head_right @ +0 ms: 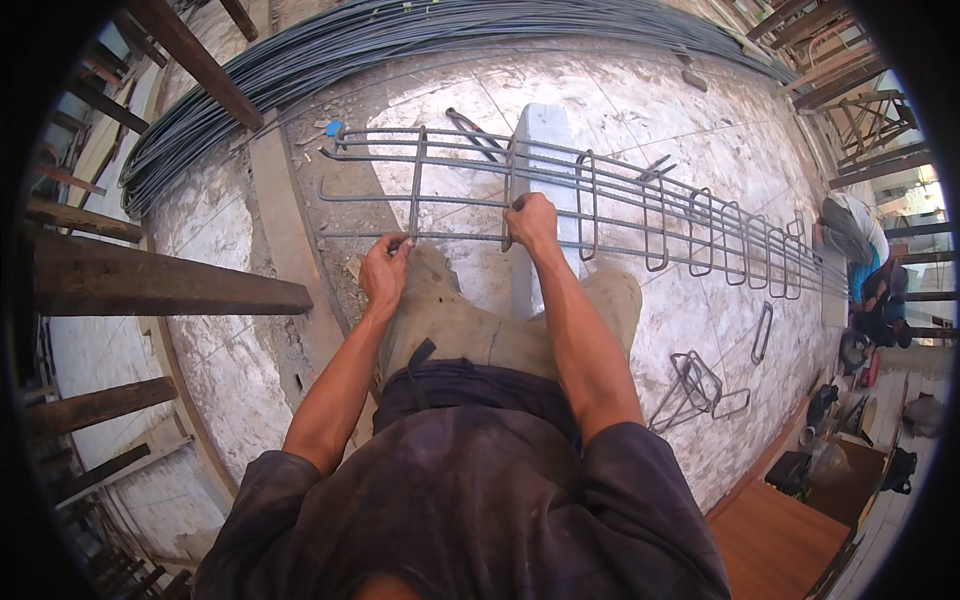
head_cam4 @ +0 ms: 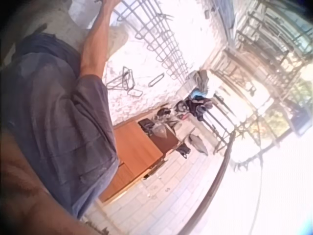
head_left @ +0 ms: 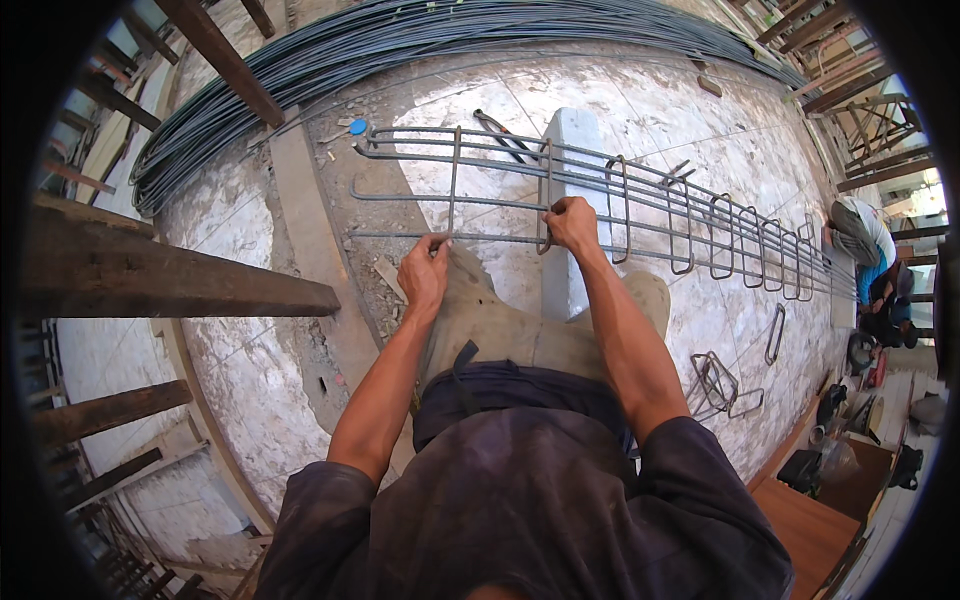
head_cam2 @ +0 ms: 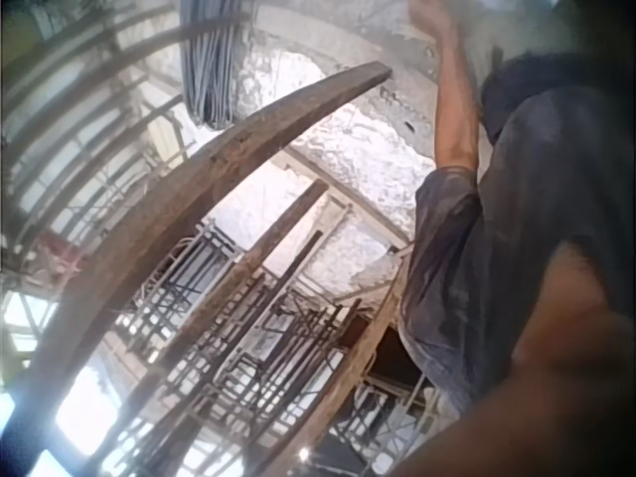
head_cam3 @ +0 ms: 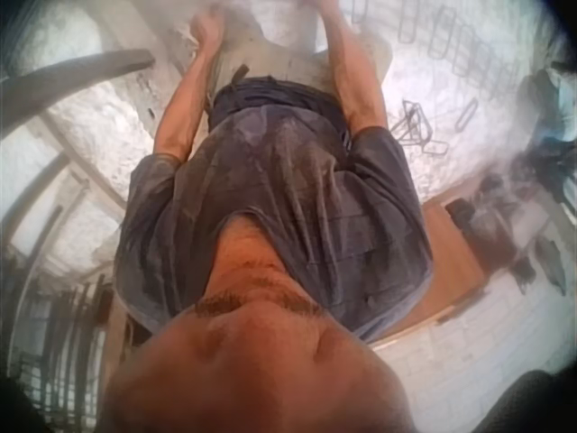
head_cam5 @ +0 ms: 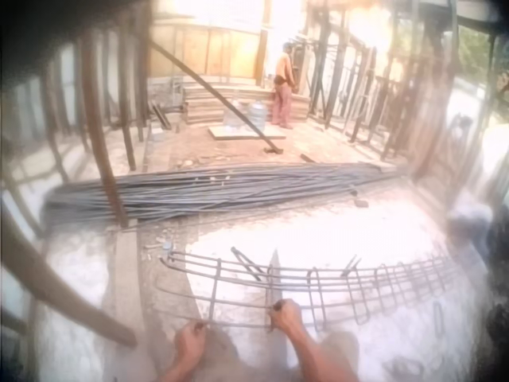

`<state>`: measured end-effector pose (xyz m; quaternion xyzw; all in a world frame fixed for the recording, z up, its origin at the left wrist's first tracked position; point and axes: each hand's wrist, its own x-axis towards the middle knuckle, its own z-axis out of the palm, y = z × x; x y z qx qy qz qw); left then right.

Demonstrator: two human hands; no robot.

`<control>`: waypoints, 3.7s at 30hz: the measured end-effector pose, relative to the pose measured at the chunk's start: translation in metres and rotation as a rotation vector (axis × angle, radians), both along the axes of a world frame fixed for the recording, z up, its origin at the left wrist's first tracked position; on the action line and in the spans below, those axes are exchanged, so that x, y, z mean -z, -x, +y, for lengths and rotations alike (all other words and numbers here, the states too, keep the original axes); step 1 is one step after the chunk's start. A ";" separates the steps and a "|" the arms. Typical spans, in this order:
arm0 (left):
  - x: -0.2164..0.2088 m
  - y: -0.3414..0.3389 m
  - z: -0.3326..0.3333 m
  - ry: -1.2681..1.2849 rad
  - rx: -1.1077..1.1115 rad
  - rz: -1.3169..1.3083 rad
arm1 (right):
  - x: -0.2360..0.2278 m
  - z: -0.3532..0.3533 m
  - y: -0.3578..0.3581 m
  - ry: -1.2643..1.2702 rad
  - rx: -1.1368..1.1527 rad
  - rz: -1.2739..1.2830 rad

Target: The person assembles a rebar cage by positioning metal bars into a rectangular framework and securing the intersections with wire using pliers.

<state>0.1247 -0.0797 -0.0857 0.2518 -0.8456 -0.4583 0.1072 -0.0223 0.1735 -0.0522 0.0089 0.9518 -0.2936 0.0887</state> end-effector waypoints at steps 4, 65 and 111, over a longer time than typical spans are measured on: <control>0.000 0.000 -0.001 0.005 -0.002 0.017 | 0.001 -0.005 0.000 0.018 -0.004 -0.013; 0.011 0.018 0.012 0.052 0.065 0.001 | 0.002 0.184 0.034 -0.220 0.190 -0.001; -0.057 -0.082 -0.051 -1.020 -0.393 0.146 | -0.092 -0.077 -0.163 1.111 0.166 -0.559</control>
